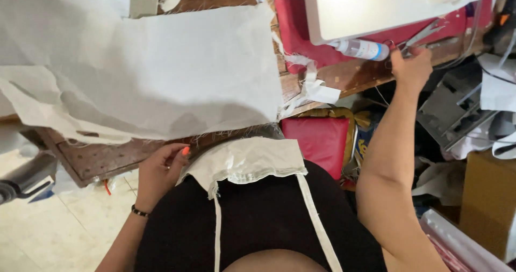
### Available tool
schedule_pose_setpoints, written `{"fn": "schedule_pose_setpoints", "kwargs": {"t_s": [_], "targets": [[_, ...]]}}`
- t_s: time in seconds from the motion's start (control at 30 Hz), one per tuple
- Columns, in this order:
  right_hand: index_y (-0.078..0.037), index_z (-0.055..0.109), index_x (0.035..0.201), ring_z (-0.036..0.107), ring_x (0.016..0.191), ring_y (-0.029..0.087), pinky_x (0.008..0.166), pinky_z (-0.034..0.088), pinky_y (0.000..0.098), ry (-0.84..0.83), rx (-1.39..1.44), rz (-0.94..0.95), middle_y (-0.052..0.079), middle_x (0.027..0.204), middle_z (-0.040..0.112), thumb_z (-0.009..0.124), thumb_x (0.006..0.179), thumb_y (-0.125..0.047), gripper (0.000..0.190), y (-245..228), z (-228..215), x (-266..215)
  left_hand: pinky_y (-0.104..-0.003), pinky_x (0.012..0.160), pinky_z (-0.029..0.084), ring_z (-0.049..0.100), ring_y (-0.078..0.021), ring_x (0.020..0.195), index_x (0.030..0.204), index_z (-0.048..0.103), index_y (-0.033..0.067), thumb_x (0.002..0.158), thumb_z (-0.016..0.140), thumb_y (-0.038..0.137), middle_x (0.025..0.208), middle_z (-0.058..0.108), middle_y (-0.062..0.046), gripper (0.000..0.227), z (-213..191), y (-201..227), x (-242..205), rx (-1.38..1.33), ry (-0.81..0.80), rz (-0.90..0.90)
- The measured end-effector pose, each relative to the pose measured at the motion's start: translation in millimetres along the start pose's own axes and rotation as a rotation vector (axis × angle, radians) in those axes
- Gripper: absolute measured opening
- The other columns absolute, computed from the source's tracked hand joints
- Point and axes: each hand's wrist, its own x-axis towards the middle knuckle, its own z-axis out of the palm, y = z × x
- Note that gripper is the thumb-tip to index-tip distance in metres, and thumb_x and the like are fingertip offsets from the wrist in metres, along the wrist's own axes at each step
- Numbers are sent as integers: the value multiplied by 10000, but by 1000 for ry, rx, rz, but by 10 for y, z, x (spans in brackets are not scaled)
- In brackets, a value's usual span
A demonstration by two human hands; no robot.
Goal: The person is using scissors to cut white fabric and preparing a fabric container on a cluttered workbench.
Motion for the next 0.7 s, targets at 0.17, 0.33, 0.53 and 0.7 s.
{"fn": "schedule_pose_setpoints", "kwargs": {"t_s": [0.17,0.33,0.53,0.7], "targets": [[-97,563,1141,695,999,409,825,546,512,-58,-66,112,188,1130,703,809,799,-526,602,46,122,208,-234,647,554,758,-95,733,1107,743,157,973,642,370,888,792,21,270,171,26,-89,-138,60,-38],[-143,619,765,672,640,135,454,515,410,-150,451,218,21,724,651,916,706,-269,328,114,176,457,-209,618,575,794,-134,726,1134,723,144,974,654,299,988,795,-17,233,149,155,-57,-329,88,-146],[-192,506,763,509,590,67,529,362,239,-162,585,473,-9,648,502,725,943,-80,305,-7,-313,191,-266,691,622,770,-192,716,1173,706,61,938,652,350,996,798,-107,377,55,213,19,-725,-19,-494],[-52,711,1007,684,792,121,786,668,252,-102,1367,546,39,783,646,667,1041,-205,163,260,-1036,-682,-315,759,651,773,-275,855,1100,699,-24,884,700,344,1047,772,-215,427,170,104,51,-1059,-33,-608]]}}
